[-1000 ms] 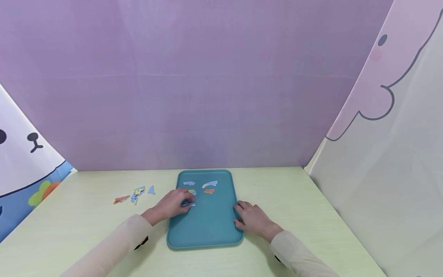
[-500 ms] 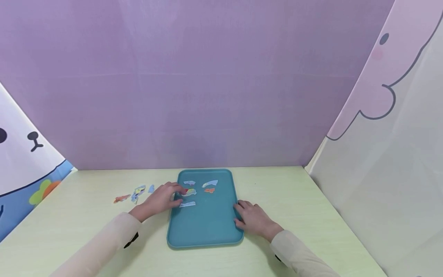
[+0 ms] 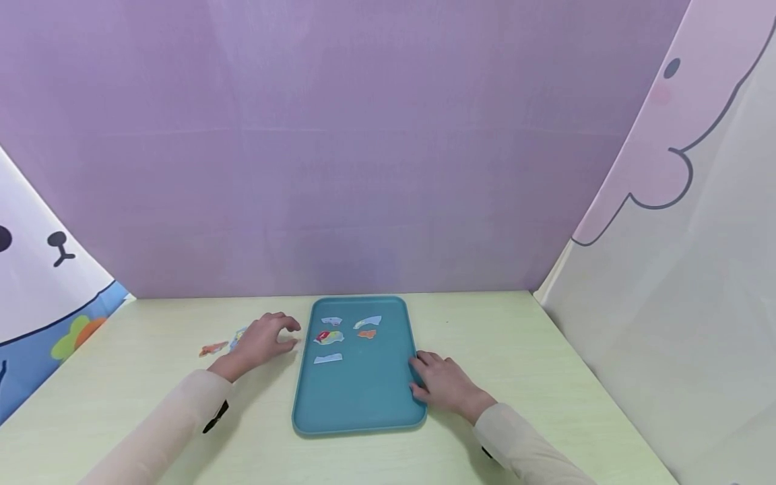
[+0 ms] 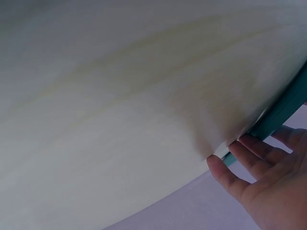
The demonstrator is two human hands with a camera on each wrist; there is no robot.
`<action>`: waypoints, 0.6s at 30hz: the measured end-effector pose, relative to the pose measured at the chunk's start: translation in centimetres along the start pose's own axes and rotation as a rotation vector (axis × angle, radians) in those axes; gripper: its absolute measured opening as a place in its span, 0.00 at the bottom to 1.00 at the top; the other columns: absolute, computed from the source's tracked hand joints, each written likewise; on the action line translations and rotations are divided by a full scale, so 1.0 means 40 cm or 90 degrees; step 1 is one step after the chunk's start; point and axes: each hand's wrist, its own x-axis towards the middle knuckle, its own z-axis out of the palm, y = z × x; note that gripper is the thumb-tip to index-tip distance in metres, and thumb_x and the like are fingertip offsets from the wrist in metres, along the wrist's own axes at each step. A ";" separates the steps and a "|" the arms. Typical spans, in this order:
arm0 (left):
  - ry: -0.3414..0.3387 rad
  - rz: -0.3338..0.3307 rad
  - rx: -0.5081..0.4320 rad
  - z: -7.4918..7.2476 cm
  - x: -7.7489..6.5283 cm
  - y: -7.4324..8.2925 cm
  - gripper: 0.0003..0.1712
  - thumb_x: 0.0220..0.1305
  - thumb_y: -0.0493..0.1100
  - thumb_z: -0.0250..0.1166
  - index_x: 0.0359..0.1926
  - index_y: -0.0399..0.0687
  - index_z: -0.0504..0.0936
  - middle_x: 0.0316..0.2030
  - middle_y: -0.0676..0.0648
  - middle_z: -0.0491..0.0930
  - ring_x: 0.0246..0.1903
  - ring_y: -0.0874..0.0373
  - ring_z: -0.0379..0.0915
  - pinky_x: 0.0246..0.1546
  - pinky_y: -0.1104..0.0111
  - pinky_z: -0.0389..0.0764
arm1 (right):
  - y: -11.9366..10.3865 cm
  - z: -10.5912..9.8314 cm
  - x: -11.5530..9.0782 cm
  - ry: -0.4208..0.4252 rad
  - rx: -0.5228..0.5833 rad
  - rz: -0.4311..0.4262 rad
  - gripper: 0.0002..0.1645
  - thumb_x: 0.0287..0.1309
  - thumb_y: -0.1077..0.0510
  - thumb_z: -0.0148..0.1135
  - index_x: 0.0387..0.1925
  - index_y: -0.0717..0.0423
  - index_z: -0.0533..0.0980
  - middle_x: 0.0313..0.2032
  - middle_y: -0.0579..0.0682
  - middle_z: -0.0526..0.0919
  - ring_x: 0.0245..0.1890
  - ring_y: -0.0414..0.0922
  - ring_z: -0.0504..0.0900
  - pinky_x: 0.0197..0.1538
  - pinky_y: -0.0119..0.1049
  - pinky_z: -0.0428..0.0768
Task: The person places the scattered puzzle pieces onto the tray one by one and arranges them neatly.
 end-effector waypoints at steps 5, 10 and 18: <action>0.034 -0.017 0.047 -0.005 -0.007 -0.033 0.11 0.47 0.42 0.69 0.35 0.47 0.82 0.31 0.47 0.79 0.32 0.48 0.74 0.28 0.56 0.74 | 0.000 0.001 -0.001 0.005 -0.003 -0.002 0.28 0.57 0.49 0.55 0.55 0.61 0.70 0.55 0.61 0.73 0.54 0.56 0.73 0.45 0.51 0.76; 0.037 -0.042 0.073 -0.007 -0.018 -0.063 0.12 0.47 0.42 0.68 0.36 0.47 0.81 0.31 0.46 0.79 0.32 0.46 0.74 0.29 0.53 0.74 | -0.001 -0.001 0.000 0.003 -0.003 -0.001 0.28 0.58 0.49 0.55 0.55 0.61 0.70 0.55 0.61 0.72 0.55 0.56 0.73 0.45 0.51 0.75; 0.016 -0.081 0.098 -0.020 -0.026 -0.083 0.15 0.47 0.45 0.68 0.38 0.47 0.81 0.36 0.43 0.79 0.36 0.41 0.72 0.34 0.47 0.73 | -0.002 0.001 -0.002 0.005 -0.004 -0.001 0.28 0.58 0.48 0.54 0.55 0.61 0.70 0.55 0.61 0.73 0.55 0.55 0.73 0.46 0.50 0.75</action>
